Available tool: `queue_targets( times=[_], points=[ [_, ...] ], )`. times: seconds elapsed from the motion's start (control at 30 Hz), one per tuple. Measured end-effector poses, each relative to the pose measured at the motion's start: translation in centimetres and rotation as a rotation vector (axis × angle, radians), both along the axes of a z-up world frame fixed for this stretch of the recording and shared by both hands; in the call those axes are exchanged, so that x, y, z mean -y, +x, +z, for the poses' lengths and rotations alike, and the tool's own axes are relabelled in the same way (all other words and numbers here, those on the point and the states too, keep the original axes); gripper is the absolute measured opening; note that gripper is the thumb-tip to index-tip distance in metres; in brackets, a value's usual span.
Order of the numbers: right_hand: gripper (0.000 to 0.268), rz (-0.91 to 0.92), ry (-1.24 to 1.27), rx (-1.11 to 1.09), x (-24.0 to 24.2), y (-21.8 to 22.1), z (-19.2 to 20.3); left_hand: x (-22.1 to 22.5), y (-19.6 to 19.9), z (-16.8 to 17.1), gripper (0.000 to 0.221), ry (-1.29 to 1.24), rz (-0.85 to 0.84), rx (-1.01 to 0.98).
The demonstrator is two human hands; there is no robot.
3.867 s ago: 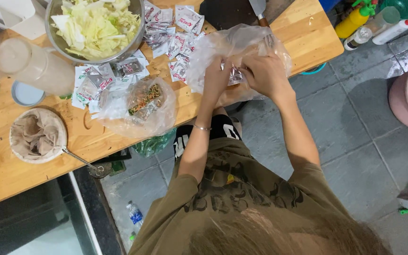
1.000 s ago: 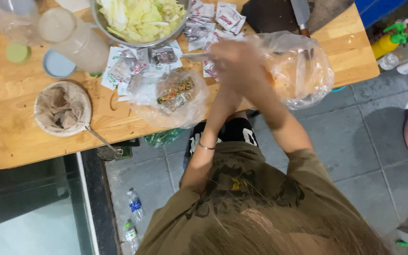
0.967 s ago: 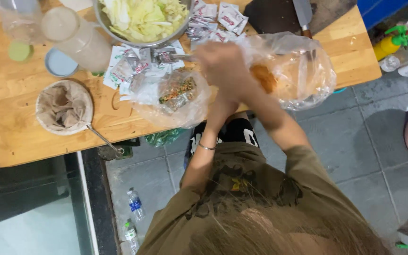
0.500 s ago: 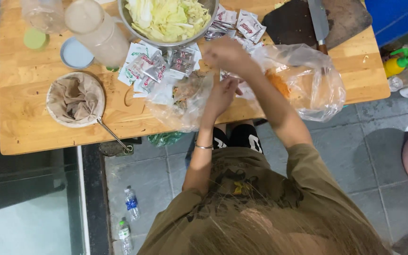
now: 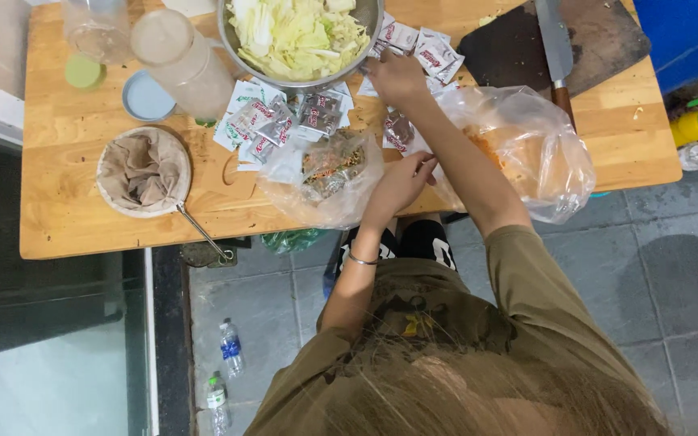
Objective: The person sits at a wooden table and opens small foil seasoning packets one at a time, emptying their powdered contents into a plastic bag that already holds orange powder, with a pile of opened wrappers accumulating beside a bowl of chopped cabbage.
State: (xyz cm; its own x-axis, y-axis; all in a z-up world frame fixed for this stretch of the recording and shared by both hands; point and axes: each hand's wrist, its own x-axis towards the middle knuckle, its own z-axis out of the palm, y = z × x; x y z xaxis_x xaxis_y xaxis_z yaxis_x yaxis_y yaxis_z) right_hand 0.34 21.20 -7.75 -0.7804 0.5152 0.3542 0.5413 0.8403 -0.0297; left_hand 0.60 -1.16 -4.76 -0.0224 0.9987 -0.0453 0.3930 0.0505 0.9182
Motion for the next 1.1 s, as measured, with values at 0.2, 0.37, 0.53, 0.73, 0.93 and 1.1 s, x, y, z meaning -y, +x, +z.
queue_targets(
  times=[0.2, 0.37, 0.53, 0.73, 0.93, 1.1],
  points=[
    [0.023, 0.078, -0.003, 0.007, -1.2, 2.6, 0.3, 0.5, -0.4, 0.7, 0.036, 0.112, 0.071, 0.11],
    [0.016, 0.054, 0.061, -0.367, 0.3, 5.0, 4.9, -0.2, -0.2, 0.2, 0.033, 0.047, 0.121, 0.208],
    [0.015, 0.1, -0.094, -0.588, 0.6, 9.0, 7.1, 0.1, 0.3, 1.5, 0.034, 0.089, 0.185, 0.25],
    [0.009, -0.034, -0.625, -0.578, 7.7, 15.6, 13.9, 0.2, 1.5, 4.7, 0.034, 0.528, 0.511, 0.195],
    [0.012, -0.004, -0.855, -0.571, 12.9, 20.7, 14.2, -0.8, 3.6, 4.4, 0.031, 0.559, 0.338, 0.314],
    [0.016, -0.176, -0.709, -0.536, 14.3, 23.6, 14.1, -1.1, 5.8, 3.8, 0.02, 0.337, 0.326, 0.413]
  ],
)
